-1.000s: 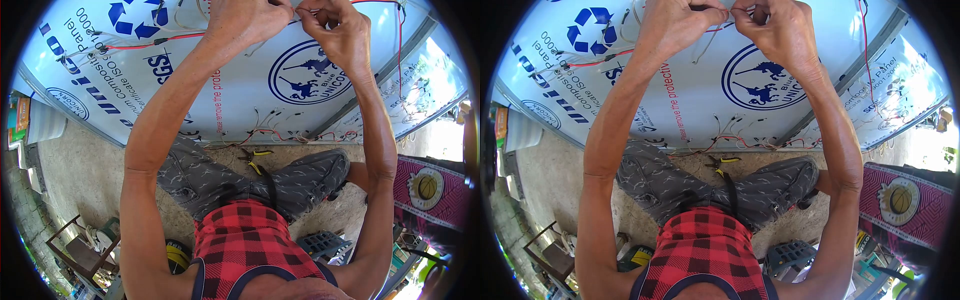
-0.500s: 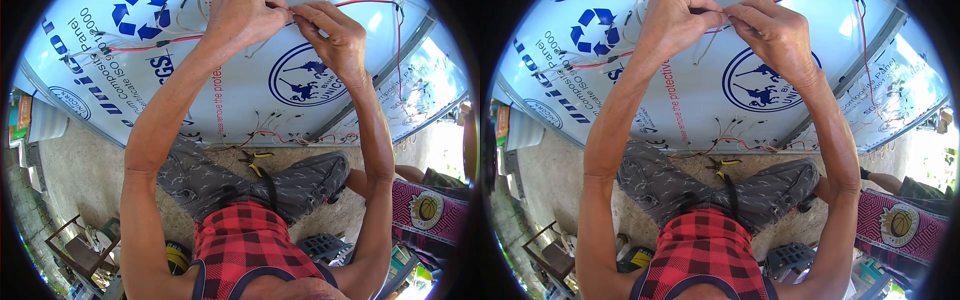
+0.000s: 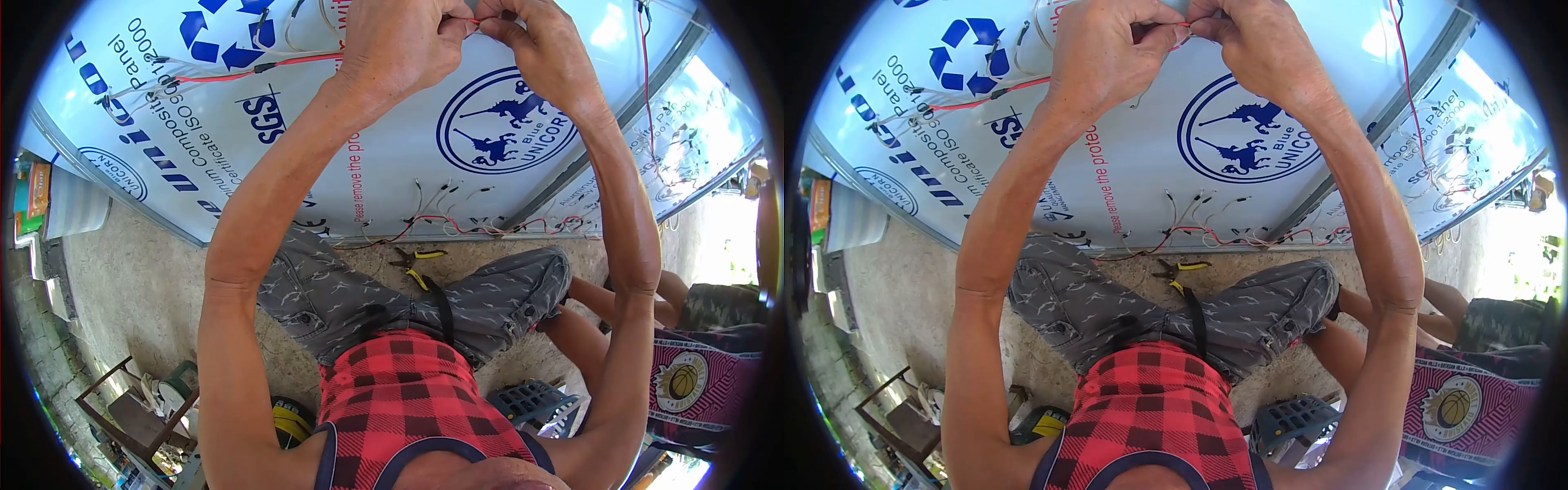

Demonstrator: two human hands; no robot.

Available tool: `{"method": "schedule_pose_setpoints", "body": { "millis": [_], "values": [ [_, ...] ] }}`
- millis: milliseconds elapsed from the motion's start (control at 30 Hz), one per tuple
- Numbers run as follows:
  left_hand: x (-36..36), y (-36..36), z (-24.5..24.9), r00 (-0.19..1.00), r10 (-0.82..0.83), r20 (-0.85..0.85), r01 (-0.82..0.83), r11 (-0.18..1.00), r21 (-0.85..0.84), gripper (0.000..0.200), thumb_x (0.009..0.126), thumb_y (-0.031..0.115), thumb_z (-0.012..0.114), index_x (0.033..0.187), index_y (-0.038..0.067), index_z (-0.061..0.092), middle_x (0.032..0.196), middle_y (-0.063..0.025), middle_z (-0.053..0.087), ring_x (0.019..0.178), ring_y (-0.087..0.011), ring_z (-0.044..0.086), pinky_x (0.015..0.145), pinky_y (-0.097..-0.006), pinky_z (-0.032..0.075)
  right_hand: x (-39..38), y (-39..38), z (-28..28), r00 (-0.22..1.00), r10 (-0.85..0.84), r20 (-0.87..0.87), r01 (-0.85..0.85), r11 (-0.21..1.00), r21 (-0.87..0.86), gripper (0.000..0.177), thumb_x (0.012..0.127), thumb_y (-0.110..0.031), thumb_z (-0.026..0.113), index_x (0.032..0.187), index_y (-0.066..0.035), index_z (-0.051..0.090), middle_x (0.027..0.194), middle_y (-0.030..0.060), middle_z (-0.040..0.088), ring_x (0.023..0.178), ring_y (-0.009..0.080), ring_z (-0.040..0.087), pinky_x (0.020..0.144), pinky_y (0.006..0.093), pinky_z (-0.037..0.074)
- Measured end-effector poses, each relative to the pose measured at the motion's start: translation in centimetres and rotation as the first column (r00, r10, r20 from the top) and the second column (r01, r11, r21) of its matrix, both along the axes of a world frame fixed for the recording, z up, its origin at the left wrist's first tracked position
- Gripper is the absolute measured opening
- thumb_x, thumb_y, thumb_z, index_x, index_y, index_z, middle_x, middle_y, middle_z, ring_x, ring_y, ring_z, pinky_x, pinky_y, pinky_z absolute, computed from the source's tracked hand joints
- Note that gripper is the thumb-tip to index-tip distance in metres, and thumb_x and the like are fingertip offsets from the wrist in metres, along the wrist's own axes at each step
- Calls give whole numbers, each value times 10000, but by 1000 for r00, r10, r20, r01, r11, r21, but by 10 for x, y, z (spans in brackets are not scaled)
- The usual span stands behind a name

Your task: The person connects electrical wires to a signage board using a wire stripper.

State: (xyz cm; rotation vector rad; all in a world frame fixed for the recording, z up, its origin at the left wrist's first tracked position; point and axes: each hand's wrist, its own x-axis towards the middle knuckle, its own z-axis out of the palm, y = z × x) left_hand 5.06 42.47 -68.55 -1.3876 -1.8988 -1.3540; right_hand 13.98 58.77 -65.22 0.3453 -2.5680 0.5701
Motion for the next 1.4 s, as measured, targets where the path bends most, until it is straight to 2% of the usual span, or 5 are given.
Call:
{"method": "schedule_pose_setpoints", "body": {
  "millis": [367,700,867,1200,1400],
  "values": [
    [2,-12,16,925,-4,381,74,983,-168,124,808,66,754,880,-32,774,681,-167,714,566,-198,660,549,-327,508,13,2,13,998,57,-7,-57,997,-61,86,904,14,689,984,-10,669,876,115,678,799,216,689,700,334,552],
    [1,-19,34,902,-54,428,178,950,-256,135,806,89,770,899,-7,784,734,-181,732,593,-201,670,591,-332,516,7,8,7,914,261,-311,-80,866,494,110,833,-21,724,906,-10,642,788,100,671,626,255,678,535,353,540],
    [-2,-18,27,923,-45,382,145,961,-237,132,801,103,778,893,9,788,721,-178,726,586,-204,670,585,-340,511,8,23,-4,879,339,-335,-19,727,687,290,764,-97,822,1033,-52,725,1027,82,741,876,224,744,733,309,618],
    [-3,-17,29,924,-21,383,145,943,-300,123,799,113,784,886,27,790,735,-187,722,594,-243,686,600,-353,519,6,29,-6,857,393,-334,-34,688,725,390,756,-70,738,1143,-78,698,1060,71,710,867,227,726,710,305,597],
    [0,-12,16,957,-7,291,83,965,-249,93,789,99,746,819,12,761,708,-197,690,607,-310,667,596,-390,502,11,6,10,996,76,-36,-46,854,518,264,940,-52,650,1196,-105,684,1075,121,734,871,292,749,711,296,608]
  ]
}}
